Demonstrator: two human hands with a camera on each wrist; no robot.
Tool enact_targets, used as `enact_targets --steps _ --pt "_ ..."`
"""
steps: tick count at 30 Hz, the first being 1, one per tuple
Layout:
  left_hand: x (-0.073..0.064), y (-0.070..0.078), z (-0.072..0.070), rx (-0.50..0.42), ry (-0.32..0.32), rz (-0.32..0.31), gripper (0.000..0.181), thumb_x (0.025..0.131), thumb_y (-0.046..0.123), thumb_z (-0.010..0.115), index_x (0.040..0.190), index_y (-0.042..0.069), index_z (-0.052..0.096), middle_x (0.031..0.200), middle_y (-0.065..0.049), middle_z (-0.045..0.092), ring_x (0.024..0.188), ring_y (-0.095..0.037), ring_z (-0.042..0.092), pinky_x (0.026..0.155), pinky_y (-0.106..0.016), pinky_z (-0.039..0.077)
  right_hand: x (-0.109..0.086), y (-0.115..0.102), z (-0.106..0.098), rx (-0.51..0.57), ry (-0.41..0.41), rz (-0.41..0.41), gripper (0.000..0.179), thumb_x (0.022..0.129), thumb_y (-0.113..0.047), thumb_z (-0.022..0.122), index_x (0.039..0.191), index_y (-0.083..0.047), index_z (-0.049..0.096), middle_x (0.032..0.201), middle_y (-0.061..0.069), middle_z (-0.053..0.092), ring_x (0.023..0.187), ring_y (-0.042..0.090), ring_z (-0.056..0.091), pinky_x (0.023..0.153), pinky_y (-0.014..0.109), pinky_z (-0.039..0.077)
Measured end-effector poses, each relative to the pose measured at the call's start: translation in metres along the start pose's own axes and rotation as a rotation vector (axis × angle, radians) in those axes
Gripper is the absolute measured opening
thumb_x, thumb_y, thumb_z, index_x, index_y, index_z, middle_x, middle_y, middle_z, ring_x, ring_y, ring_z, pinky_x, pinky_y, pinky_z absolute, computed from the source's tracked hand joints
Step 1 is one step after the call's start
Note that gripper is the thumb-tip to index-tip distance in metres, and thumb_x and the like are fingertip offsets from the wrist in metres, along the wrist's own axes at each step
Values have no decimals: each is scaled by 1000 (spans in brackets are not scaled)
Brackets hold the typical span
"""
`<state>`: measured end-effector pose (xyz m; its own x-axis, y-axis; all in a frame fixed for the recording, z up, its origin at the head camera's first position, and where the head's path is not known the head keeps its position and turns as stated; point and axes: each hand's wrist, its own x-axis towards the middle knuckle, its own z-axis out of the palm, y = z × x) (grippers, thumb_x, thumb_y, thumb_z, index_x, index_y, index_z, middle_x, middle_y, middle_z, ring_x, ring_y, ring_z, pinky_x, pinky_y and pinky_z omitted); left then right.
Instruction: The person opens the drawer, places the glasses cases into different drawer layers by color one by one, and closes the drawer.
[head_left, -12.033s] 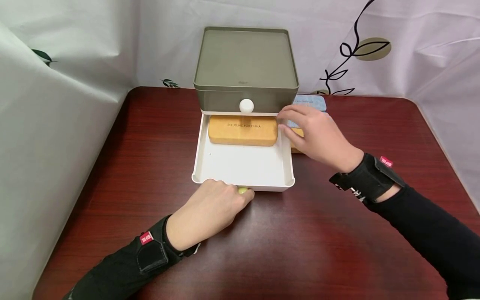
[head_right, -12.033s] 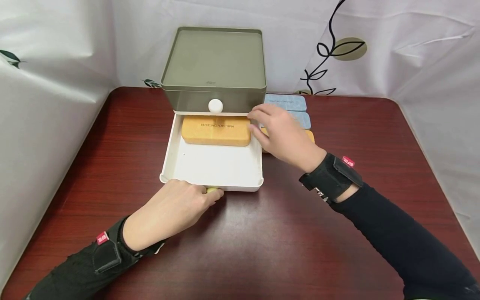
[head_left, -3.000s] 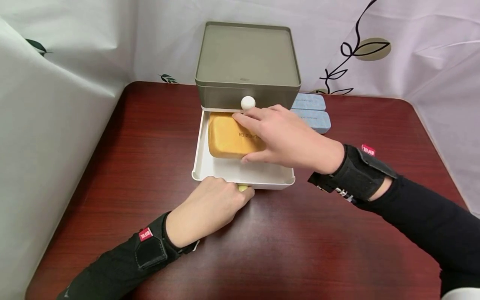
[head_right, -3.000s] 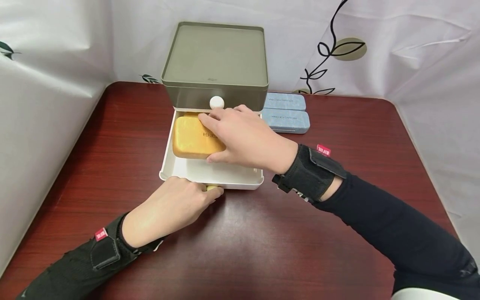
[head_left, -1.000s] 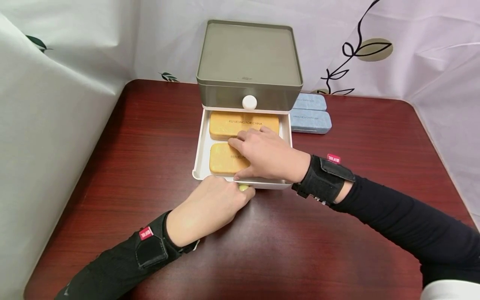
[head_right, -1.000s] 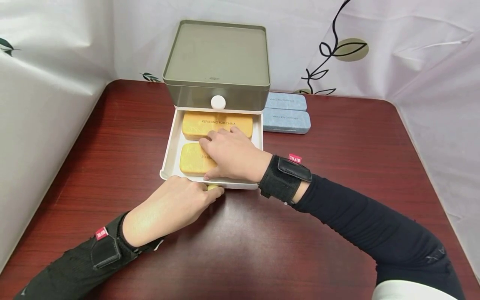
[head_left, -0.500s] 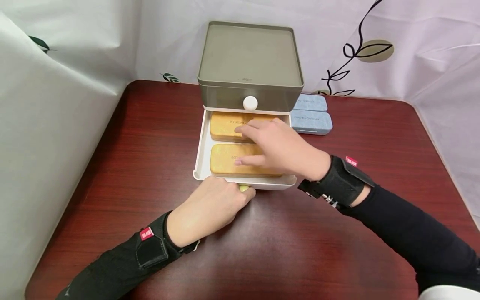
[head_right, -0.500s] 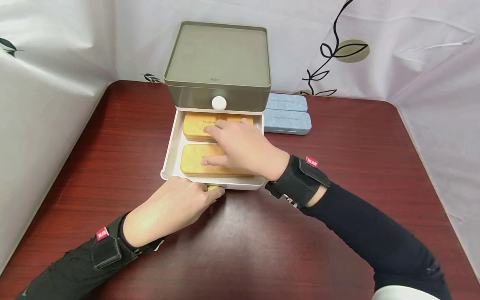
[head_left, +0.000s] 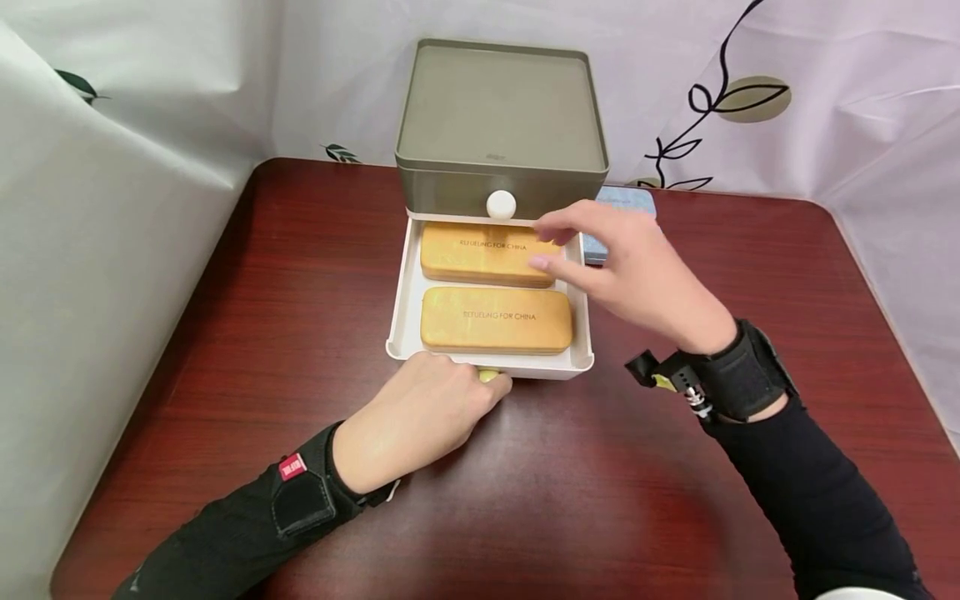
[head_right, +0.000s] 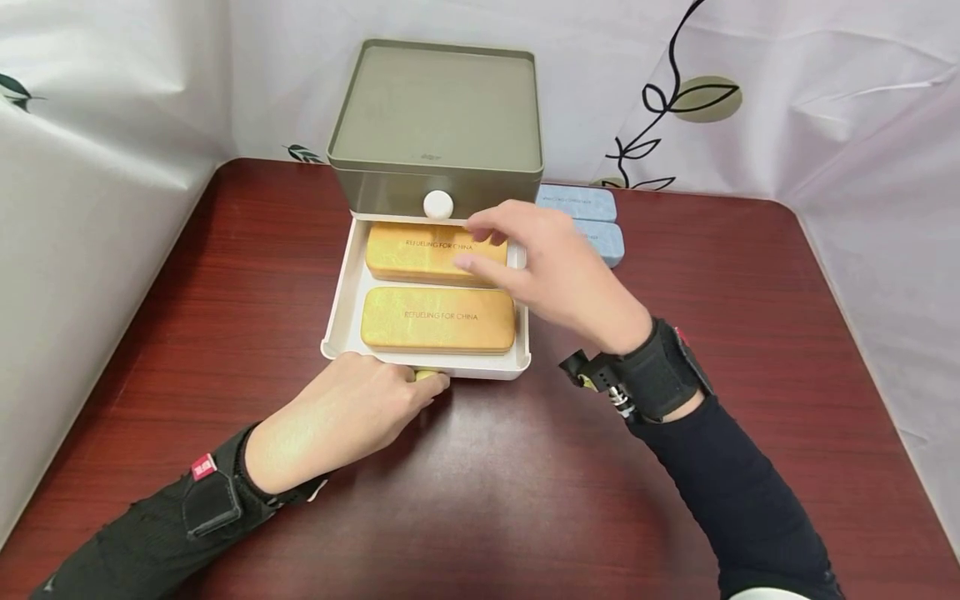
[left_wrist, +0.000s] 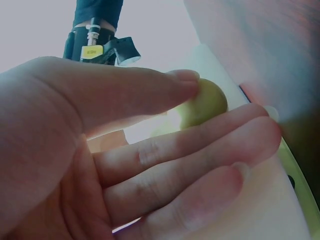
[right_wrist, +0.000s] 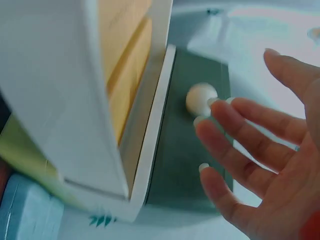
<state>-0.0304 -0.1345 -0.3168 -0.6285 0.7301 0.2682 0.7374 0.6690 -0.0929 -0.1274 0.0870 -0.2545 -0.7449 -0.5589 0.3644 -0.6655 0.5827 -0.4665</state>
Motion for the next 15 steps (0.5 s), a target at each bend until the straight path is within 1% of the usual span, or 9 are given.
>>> enact_targets --steps 3,6,8,12,15 --pt "-1 0 0 -7 -3 -6 15 78 8 68 72 20 60 64 1 57 59 -19 56 48 -34 39 -1 9 -6 0 63 41 27 87 -28 72 110 -14 70 99 -6 69 92 5 61 85 19 42" --pt "-2 1 0 -21 -10 -11 14 79 10 67 72 20 60 62 1 56 56 -20 55 45 -34 37 -3 17 -13 14 108 97 27 87 -28 71 110 -14 71 102 -7 70 94 2 61 88 18 42" --pt "-2 1 0 -29 -12 -15 15 81 11 67 71 19 59 60 1 55 54 -20 55 44 -34 36 -6 21 -16 34 132 152 25 88 -29 70 110 -16 71 103 -9 70 95 1 60 89 18 41" --pt "-3 2 0 -41 -13 -27 17 82 11 66 70 19 57 57 2 51 49 -19 51 41 -32 34 -12 33 -21 94 174 271 24 90 -29 68 112 -21 71 101 -13 69 94 3 59 84 19 40" --pt "-4 2 0 -41 -4 -26 17 81 10 66 70 19 57 58 2 51 50 -19 52 42 -32 34 -17 45 -23 157 212 351 26 89 -27 69 115 -22 70 100 -16 68 92 4 60 80 17 41"
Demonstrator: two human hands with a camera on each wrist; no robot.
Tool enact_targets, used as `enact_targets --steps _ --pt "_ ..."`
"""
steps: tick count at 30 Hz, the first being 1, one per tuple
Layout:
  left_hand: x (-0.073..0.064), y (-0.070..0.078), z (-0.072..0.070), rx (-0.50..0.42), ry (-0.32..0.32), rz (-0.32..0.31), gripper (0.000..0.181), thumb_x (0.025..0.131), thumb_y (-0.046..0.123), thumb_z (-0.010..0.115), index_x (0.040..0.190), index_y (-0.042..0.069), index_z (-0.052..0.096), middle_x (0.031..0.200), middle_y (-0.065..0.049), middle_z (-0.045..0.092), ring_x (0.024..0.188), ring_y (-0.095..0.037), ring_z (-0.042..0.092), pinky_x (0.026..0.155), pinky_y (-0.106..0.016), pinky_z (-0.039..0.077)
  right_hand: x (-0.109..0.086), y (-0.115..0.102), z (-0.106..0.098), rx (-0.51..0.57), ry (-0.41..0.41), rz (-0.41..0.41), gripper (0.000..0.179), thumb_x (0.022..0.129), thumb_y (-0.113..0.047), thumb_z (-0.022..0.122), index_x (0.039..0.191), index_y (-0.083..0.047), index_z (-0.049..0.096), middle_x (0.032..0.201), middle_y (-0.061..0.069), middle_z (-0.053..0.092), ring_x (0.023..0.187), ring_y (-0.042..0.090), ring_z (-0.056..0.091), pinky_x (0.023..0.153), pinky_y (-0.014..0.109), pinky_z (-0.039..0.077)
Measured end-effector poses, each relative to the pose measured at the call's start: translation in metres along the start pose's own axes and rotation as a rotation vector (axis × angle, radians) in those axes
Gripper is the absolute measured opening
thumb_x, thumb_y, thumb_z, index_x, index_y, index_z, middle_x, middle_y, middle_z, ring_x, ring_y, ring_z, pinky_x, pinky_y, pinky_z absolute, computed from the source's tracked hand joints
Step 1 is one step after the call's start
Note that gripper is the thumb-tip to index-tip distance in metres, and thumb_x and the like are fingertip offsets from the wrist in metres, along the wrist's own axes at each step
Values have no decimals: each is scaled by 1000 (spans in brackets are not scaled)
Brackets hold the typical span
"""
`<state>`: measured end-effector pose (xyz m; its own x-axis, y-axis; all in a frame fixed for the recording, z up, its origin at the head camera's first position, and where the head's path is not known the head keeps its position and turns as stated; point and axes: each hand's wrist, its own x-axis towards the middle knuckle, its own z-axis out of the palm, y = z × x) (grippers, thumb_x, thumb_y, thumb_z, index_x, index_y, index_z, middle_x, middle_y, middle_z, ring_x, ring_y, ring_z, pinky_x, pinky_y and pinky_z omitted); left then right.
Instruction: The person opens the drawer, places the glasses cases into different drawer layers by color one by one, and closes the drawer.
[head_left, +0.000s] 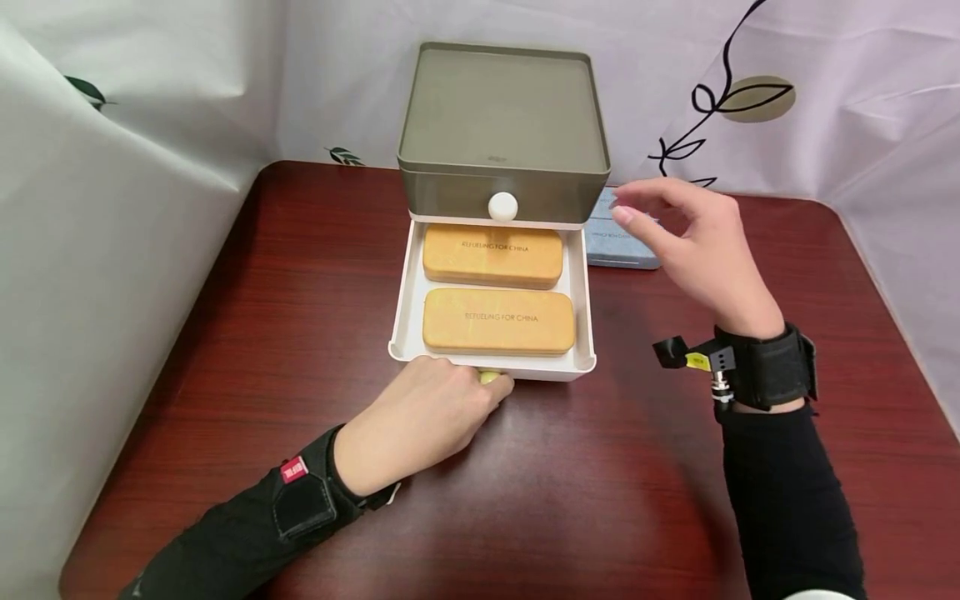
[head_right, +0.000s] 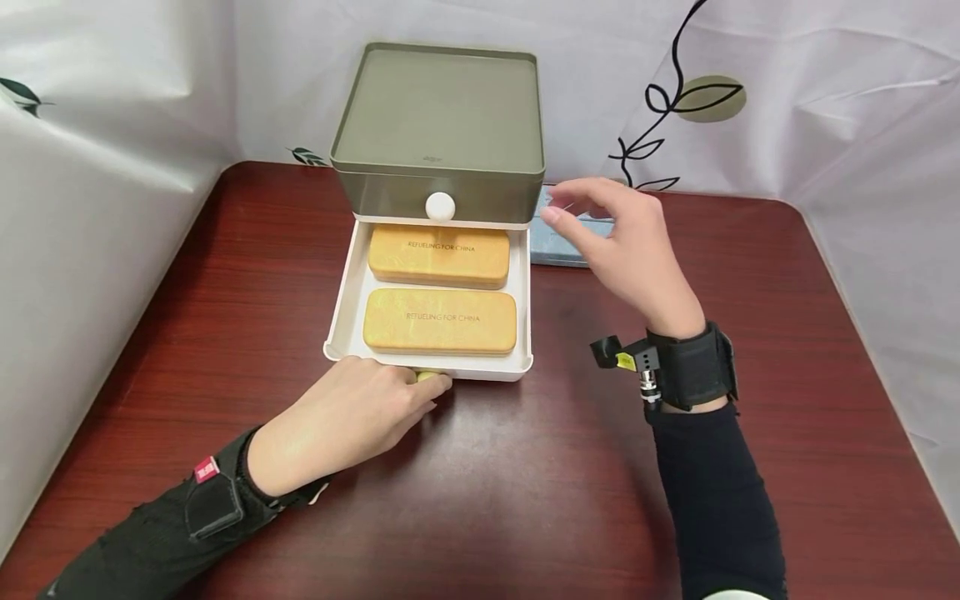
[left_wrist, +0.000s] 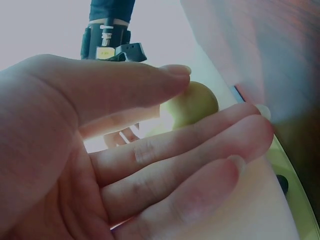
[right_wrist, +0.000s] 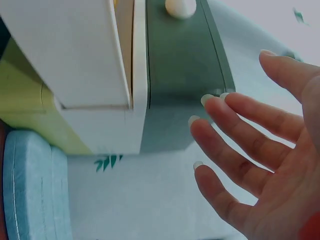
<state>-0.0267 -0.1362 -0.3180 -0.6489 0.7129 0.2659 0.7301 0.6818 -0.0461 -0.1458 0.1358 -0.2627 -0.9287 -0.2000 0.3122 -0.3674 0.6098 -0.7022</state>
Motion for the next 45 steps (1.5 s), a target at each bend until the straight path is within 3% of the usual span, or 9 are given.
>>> enact_targets --steps 7,15,23,30,37,45 --pt "2 0 2 -16 11 11 19 82 8 65 69 18 55 58 3 49 48 -15 44 41 -28 30 5 25 -6 110 69 60 26 90 -24 67 115 -16 70 98 -14 68 87 4 61 77 17 41" --pt "1 0 0 -14 -8 -4 20 80 5 64 71 19 54 58 3 50 48 -16 48 41 -29 31 6 47 8 251 90 78 26 90 -20 68 113 -9 71 95 -10 70 86 4 59 72 19 39" --pt "0 -1 -1 -22 -32 -18 21 79 1 61 75 20 53 53 4 45 45 -15 44 39 -28 27 3 55 14 262 58 79 26 91 -22 66 115 -10 69 99 -4 71 93 12 63 79 17 44" --pt "-1 -2 -1 -29 -25 -29 21 81 1 57 75 20 50 53 5 42 45 -13 39 39 -27 25 4 58 15 274 67 90 27 92 -21 65 115 -7 69 96 -8 70 92 14 63 79 17 43" --pt "-1 -3 0 -25 7 -26 21 80 1 59 75 19 51 56 4 46 48 -16 44 39 -28 28 3 60 16 279 68 115 26 92 -23 65 113 -8 69 96 -1 70 91 14 62 80 18 43" --pt "2 -7 -1 -13 84 -48 17 82 2 59 80 18 54 60 3 50 53 -16 44 42 -29 31 3 64 17 262 54 136 29 92 -25 65 115 -7 69 94 -8 70 88 6 63 80 18 43"
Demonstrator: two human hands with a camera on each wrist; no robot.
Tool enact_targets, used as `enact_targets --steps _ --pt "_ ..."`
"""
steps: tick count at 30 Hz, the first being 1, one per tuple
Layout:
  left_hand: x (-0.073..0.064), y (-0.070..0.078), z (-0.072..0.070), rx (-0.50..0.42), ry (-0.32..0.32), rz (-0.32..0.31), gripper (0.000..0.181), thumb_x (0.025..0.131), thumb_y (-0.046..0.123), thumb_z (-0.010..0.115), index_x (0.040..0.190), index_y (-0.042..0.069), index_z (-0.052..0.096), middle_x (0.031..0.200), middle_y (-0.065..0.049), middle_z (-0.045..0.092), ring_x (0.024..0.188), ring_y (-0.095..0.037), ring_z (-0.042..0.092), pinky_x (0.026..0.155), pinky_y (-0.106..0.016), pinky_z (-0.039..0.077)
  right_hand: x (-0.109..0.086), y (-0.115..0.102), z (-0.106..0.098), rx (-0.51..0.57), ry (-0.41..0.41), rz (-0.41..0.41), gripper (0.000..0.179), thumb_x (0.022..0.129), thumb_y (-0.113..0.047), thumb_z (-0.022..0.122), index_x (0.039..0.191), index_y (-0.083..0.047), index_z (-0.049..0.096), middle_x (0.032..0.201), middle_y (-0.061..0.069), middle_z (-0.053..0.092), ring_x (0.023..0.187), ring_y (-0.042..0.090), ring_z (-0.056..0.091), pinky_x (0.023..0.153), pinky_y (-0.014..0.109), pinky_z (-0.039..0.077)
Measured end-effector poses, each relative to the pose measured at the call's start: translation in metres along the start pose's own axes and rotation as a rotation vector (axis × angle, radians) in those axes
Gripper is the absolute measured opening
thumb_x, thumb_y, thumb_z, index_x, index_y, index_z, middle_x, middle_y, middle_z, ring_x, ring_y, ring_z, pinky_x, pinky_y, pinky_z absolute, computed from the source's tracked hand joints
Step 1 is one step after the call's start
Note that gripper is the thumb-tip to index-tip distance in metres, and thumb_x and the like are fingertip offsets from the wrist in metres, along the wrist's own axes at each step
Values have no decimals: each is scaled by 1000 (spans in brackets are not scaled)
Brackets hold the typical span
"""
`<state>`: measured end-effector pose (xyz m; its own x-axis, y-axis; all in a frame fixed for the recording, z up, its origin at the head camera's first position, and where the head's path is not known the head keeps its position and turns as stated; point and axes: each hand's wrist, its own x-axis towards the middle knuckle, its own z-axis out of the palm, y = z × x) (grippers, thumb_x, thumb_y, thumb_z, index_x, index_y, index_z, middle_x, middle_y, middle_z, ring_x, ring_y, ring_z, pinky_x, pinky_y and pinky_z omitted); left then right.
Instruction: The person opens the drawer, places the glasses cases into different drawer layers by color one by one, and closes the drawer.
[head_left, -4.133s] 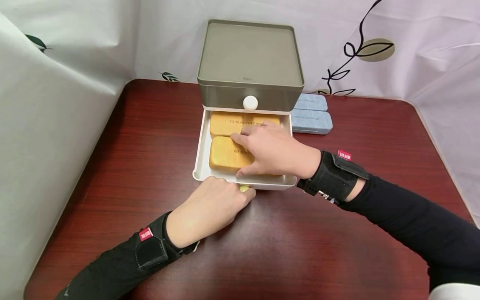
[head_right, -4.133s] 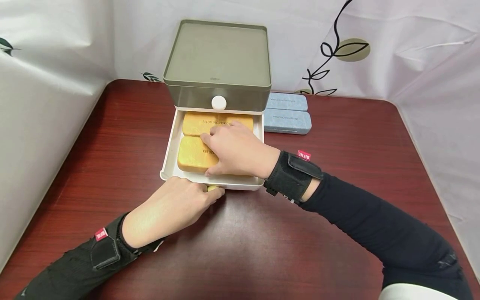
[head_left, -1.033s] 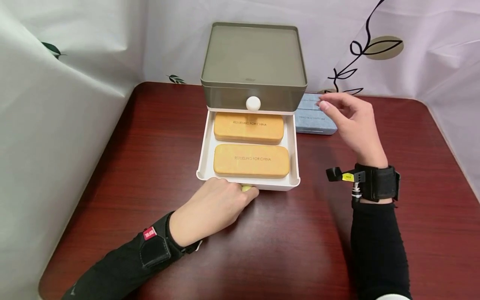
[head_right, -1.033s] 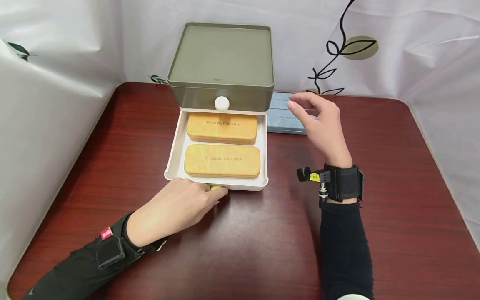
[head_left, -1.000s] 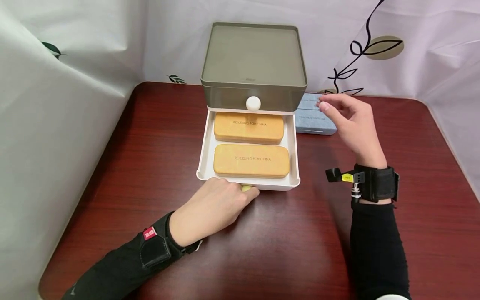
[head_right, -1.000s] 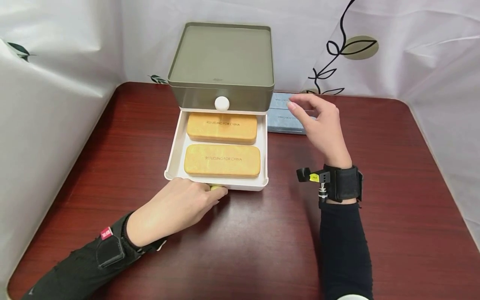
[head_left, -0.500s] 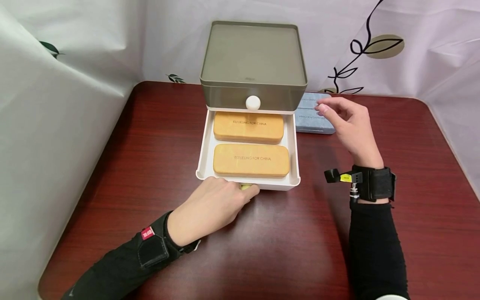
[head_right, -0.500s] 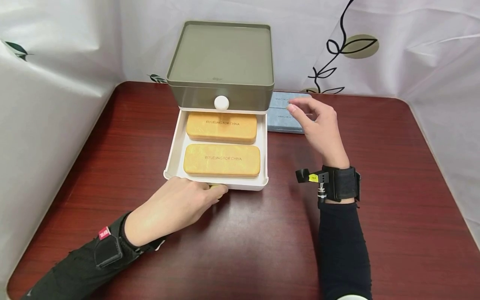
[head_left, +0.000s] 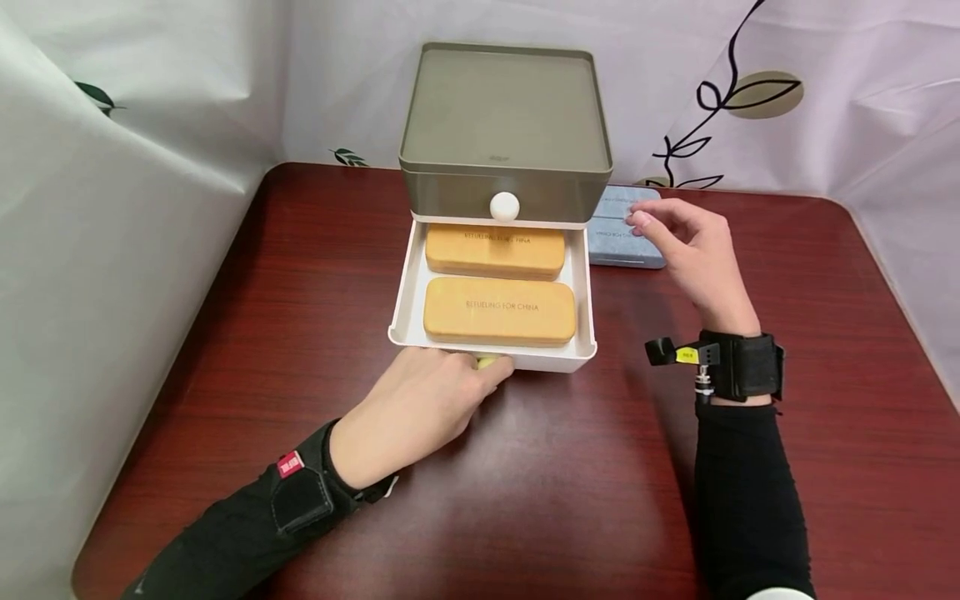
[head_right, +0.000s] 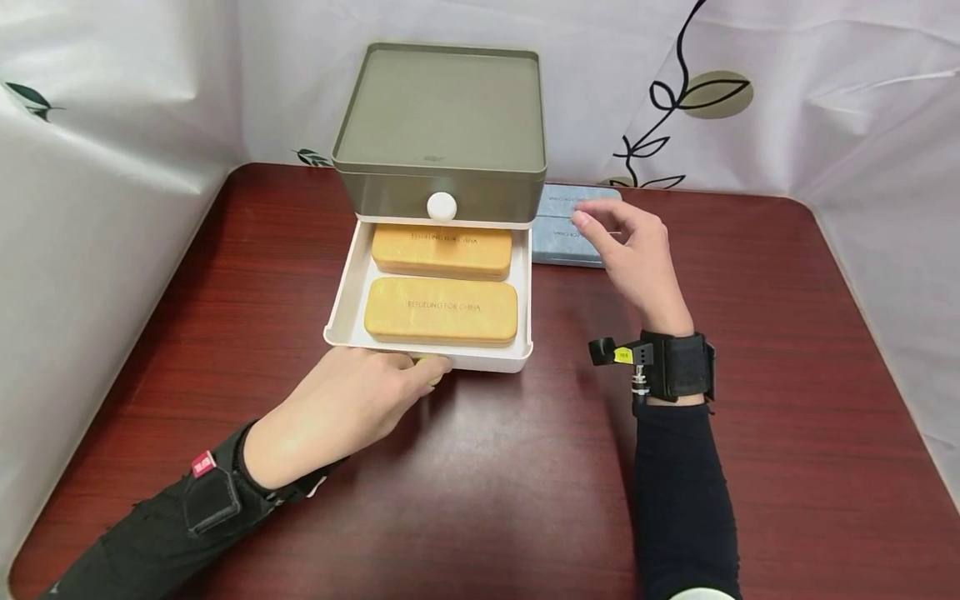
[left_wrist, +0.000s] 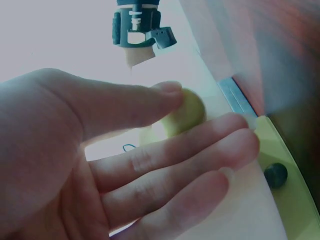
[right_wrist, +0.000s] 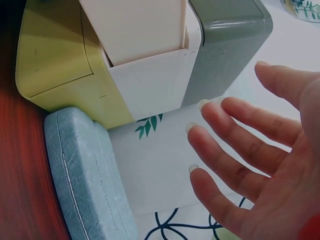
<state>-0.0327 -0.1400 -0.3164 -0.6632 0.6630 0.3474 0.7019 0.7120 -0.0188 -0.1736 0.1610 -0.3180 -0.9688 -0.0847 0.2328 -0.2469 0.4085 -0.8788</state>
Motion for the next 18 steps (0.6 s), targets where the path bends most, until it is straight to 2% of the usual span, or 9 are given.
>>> enact_targets --steps 5,13,18 --pt "3 -2 -1 7 1 -37 18 82 0 57 85 18 54 58 3 47 45 -15 34 38 -28 27 0 3 0 -3 -1 4 26 92 -24 65 113 -10 70 95 -6 70 87 5 64 80 17 44" --pt "7 -6 1 20 4 -59 19 82 0 58 87 18 54 54 4 43 42 -13 33 37 -28 27 1 4 2 -16 1 6 23 91 -24 66 112 -13 71 90 -14 69 86 6 64 72 20 40" --pt "8 -9 3 9 14 -74 19 82 -1 57 86 18 53 54 5 41 42 -13 33 36 -28 26 2 5 4 -22 -3 24 25 91 -25 67 112 -12 70 88 -15 69 85 4 63 73 19 40"
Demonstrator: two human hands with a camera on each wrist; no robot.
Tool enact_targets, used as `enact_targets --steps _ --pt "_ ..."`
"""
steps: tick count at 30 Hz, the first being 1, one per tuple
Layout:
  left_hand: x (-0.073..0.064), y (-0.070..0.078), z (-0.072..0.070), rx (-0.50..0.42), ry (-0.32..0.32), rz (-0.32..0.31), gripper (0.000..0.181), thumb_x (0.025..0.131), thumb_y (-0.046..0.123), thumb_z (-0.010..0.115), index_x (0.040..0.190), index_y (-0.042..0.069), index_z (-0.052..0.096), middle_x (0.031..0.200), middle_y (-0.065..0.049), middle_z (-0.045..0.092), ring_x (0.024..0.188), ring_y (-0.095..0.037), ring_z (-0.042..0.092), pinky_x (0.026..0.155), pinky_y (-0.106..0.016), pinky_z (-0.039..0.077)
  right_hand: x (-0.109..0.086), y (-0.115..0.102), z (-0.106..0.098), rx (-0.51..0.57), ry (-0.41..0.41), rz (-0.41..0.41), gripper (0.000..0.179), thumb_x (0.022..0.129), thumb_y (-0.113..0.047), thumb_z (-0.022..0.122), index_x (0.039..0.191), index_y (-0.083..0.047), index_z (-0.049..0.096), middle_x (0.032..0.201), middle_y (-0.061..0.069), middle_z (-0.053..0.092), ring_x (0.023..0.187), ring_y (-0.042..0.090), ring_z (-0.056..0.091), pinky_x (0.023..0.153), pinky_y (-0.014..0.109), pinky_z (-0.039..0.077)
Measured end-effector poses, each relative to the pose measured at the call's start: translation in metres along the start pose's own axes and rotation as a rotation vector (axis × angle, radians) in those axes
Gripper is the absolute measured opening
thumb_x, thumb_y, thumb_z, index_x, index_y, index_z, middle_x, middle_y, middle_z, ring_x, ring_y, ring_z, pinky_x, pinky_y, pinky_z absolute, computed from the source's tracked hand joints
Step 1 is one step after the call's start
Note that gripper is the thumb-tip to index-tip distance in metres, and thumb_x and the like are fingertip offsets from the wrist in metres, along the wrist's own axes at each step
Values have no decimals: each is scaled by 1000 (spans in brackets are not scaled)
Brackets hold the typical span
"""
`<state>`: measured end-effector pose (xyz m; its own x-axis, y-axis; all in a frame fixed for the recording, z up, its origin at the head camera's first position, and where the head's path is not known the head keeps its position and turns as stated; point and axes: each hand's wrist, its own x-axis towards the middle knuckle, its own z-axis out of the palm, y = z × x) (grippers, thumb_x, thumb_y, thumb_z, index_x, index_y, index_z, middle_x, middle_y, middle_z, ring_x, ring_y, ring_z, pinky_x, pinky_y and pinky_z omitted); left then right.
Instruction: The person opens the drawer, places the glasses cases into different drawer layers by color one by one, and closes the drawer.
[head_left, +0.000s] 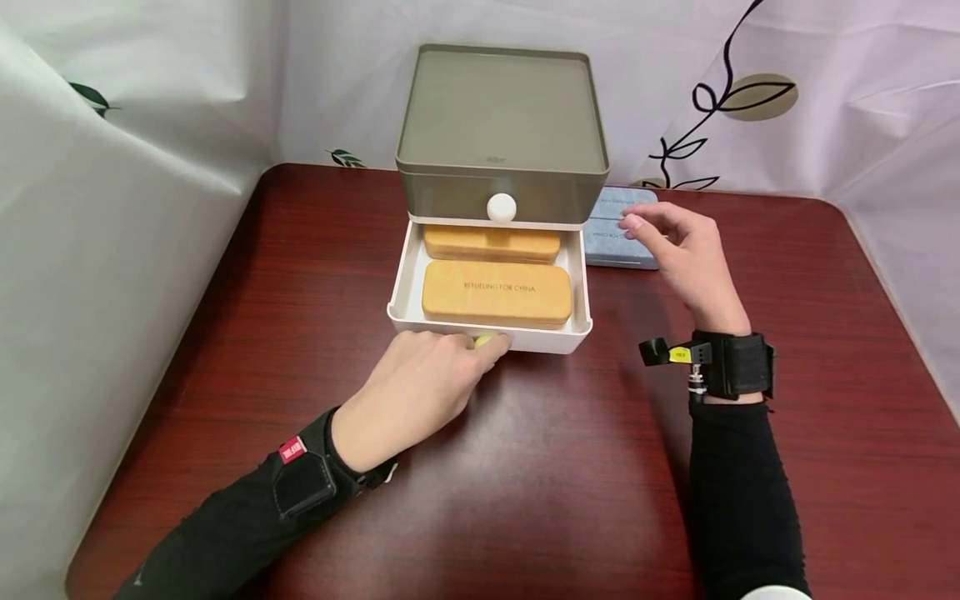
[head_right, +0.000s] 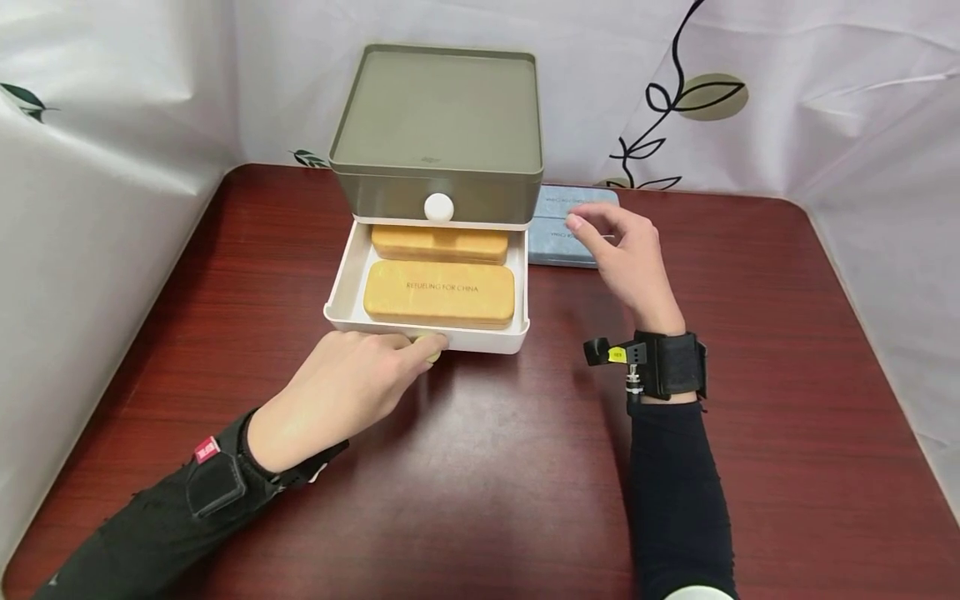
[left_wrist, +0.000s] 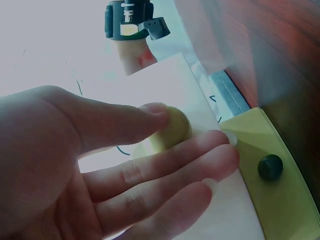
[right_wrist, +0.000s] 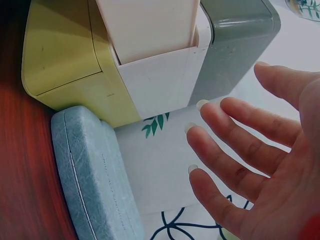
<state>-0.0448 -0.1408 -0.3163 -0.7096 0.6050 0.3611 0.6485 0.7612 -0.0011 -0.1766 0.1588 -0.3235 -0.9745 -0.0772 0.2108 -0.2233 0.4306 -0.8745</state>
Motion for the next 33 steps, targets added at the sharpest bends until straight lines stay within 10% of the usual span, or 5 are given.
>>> enact_targets --steps 21,33 --pt "12 -10 9 -31 16 -55 22 82 -3 51 88 17 50 53 5 34 41 -14 32 36 -28 24 -1 1 1 -42 -11 25 26 90 -30 67 112 -15 70 88 -9 69 86 4 60 68 23 36" --pt "22 -19 14 -68 15 -91 12 99 20 50 87 19 51 54 4 36 42 -16 36 36 -30 27 1 1 2 -41 -22 45 27 90 -32 68 112 -17 70 88 -6 69 86 3 62 73 21 38"
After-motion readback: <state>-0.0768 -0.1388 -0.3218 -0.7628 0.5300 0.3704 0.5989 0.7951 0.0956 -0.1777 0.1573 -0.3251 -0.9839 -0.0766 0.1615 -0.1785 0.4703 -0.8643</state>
